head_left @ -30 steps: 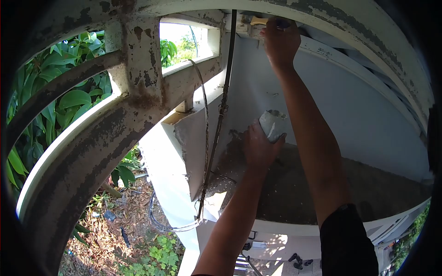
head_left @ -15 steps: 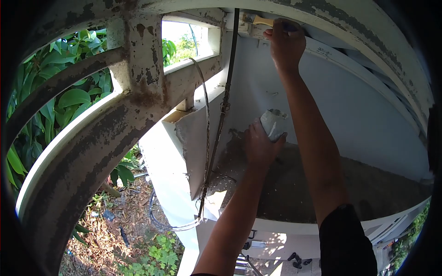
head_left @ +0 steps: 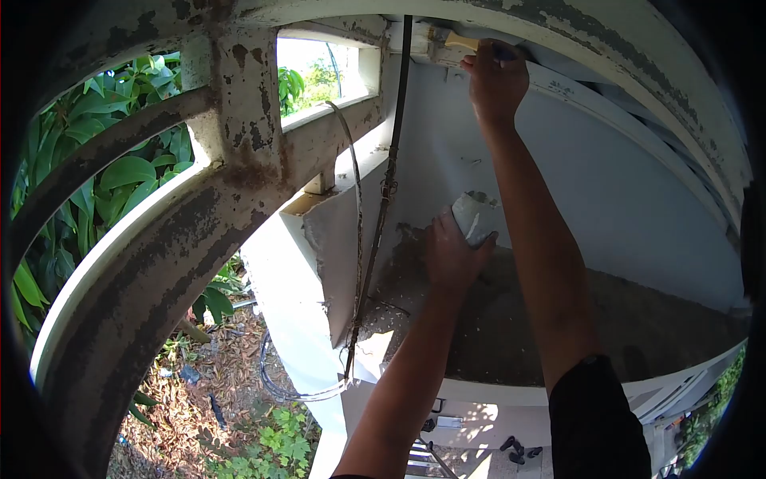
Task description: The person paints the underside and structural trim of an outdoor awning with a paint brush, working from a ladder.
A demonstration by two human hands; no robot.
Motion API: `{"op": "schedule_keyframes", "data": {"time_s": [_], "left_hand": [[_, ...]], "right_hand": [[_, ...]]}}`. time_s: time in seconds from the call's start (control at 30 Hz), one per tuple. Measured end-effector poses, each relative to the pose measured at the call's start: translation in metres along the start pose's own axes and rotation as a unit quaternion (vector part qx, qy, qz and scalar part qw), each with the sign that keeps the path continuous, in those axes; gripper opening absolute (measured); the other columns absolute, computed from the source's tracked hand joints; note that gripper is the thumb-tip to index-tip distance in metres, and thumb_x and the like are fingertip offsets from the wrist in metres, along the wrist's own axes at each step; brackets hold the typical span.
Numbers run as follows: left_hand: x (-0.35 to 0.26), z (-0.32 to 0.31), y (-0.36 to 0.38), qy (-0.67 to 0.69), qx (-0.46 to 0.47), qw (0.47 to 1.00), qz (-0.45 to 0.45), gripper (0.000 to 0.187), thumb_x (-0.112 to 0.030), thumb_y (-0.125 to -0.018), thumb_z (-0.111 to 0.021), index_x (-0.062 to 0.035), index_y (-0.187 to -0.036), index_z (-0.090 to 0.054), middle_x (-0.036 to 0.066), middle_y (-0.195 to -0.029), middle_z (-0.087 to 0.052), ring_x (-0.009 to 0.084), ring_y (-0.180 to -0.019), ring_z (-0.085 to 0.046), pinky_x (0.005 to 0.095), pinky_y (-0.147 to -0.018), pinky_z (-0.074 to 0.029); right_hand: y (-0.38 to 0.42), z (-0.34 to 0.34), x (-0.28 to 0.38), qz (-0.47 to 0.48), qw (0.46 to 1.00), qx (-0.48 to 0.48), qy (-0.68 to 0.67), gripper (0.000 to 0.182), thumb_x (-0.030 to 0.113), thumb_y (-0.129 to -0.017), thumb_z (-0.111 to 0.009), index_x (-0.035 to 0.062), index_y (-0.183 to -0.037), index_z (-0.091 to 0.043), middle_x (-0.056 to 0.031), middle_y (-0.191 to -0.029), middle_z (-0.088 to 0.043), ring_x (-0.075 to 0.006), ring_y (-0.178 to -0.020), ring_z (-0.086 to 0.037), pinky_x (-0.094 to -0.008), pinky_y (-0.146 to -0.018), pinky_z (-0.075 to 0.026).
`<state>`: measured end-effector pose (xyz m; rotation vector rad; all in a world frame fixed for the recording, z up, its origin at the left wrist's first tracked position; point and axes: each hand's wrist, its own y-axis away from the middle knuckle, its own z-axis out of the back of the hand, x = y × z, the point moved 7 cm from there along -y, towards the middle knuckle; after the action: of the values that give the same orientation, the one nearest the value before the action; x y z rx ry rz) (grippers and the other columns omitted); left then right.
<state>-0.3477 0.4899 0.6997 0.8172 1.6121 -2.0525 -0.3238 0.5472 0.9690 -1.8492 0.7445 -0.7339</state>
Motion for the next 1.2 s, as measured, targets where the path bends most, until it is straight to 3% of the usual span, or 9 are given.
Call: {"op": "schedule_keyframes", "data": {"time_s": [0.03, 0.23, 0.47, 0.53, 0.8, 0.9, 0.97, 1.07, 1.2], "left_hand": [[0.000, -0.001, 0.000, -0.002, 0.006, 1.000, 0.002, 0.095, -0.041, -0.073, -0.089, 0.0029, -0.142, -0.042, 0.024, -0.128, -0.059, 0.0431, -0.120, -0.058, 0.0506, -0.100, -0.049], [-0.004, -0.002, -0.001, -0.012, 0.023, 1.000, 0.004, 0.095, -0.044, -0.072, -0.088, 0.0028, -0.142, -0.043, 0.024, -0.126, -0.059, 0.0432, -0.118, -0.058, 0.0510, -0.099, -0.049], [-0.005, -0.001, -0.001, -0.017, 0.022, 1.000, 0.001, 0.091, -0.042, -0.074, -0.088, 0.0044, -0.139, -0.044, 0.023, -0.124, -0.058, 0.0415, -0.117, -0.056, 0.0488, -0.099, -0.050], [-0.005, -0.001, -0.002, -0.018, 0.019, 1.000, -0.001, 0.091, -0.042, -0.074, -0.088, 0.0043, -0.139, -0.044, 0.022, -0.124, -0.058, 0.0413, -0.117, -0.056, 0.0488, -0.099, -0.050], [-0.003, -0.001, -0.003, -0.012, 0.018, 1.000, 0.007, 0.092, -0.040, -0.072, -0.090, 0.0040, -0.139, -0.044, 0.024, -0.127, -0.059, 0.0430, -0.119, -0.060, 0.0506, -0.098, -0.051], [-0.003, -0.003, -0.002, -0.011, 0.025, 1.000, 0.002, 0.093, -0.041, -0.073, -0.089, 0.0045, -0.140, -0.043, 0.025, -0.128, -0.059, 0.0431, -0.119, -0.060, 0.0507, -0.098, -0.051], [-0.002, -0.003, -0.001, -0.020, 0.020, 1.000, 0.002, 0.094, -0.041, -0.073, -0.089, 0.0046, -0.140, -0.043, 0.025, -0.128, -0.059, 0.0432, -0.118, -0.060, 0.0508, -0.098, -0.050], [-0.002, -0.002, -0.002, -0.019, 0.024, 0.999, -0.009, 0.094, -0.042, -0.074, -0.089, 0.0047, -0.141, -0.042, 0.025, -0.128, -0.058, 0.0437, -0.118, -0.060, 0.0509, -0.098, -0.050], [0.000, -0.007, -0.002, -0.028, 0.024, 0.999, -0.006, 0.095, -0.043, -0.074, -0.088, 0.0046, -0.142, -0.042, 0.026, -0.128, -0.058, 0.0443, -0.119, -0.059, 0.0511, -0.098, -0.050]], "right_hand": [[-0.002, 0.005, -0.005, -0.038, 0.999, -0.026, -0.028, 0.022, 0.014, -0.098, -0.064, -0.0070, -0.104, -0.060, -0.0161, -0.083, -0.072, -0.0198, -0.069, -0.074, -0.0304, -0.067, -0.063], [0.004, 0.002, -0.009, -0.056, 0.995, -0.021, -0.084, 0.025, 0.015, -0.099, -0.063, -0.0087, -0.102, -0.059, -0.0167, -0.080, -0.071, -0.0195, -0.069, -0.074, -0.0304, -0.069, -0.064], [0.004, 0.016, -0.007, -0.049, 0.996, -0.049, -0.049, 0.024, 0.014, -0.099, -0.062, -0.0092, -0.103, -0.061, -0.0162, -0.081, -0.071, -0.0188, -0.069, -0.073, -0.0300, -0.069, -0.064], [0.010, 0.005, -0.005, -0.039, 0.998, -0.006, -0.054, 0.022, 0.013, -0.100, -0.061, -0.0091, -0.103, -0.062, -0.0154, -0.080, -0.071, -0.0187, -0.070, -0.074, -0.0294, -0.068, -0.064], [0.006, 0.018, -0.004, -0.016, 0.998, -0.006, -0.061, 0.021, 0.013, -0.099, -0.062, -0.0068, -0.103, -0.064, -0.0134, -0.079, -0.072, -0.0186, -0.070, -0.074, -0.0295, -0.066, -0.062], [0.005, 0.006, -0.006, -0.018, 0.998, 0.047, -0.048, 0.022, 0.014, -0.099, -0.062, -0.0070, -0.103, -0.064, -0.0139, -0.079, -0.072, -0.0183, -0.070, -0.074, -0.0294, -0.066, -0.062], [-0.006, 0.015, -0.008, -0.055, 0.998, 0.017, -0.008, 0.024, 0.013, -0.100, -0.063, -0.0099, -0.107, -0.062, -0.0145, -0.090, -0.068, -0.0188, -0.079, -0.072, -0.0345, -0.077, -0.066], [0.002, 0.011, -0.008, -0.096, 0.988, -0.013, -0.117, 0.027, 0.014, -0.100, -0.063, -0.0107, -0.110, -0.060, -0.0156, -0.090, -0.068, -0.0197, -0.079, -0.073, -0.0349, -0.077, -0.066], [0.009, 0.004, -0.017, -0.128, 0.986, -0.026, -0.100, 0.028, 0.014, -0.099, -0.064, -0.0110, -0.109, -0.059, -0.0160, -0.088, -0.069, -0.0207, -0.080, -0.073, -0.0354, -0.077, -0.066]]}}
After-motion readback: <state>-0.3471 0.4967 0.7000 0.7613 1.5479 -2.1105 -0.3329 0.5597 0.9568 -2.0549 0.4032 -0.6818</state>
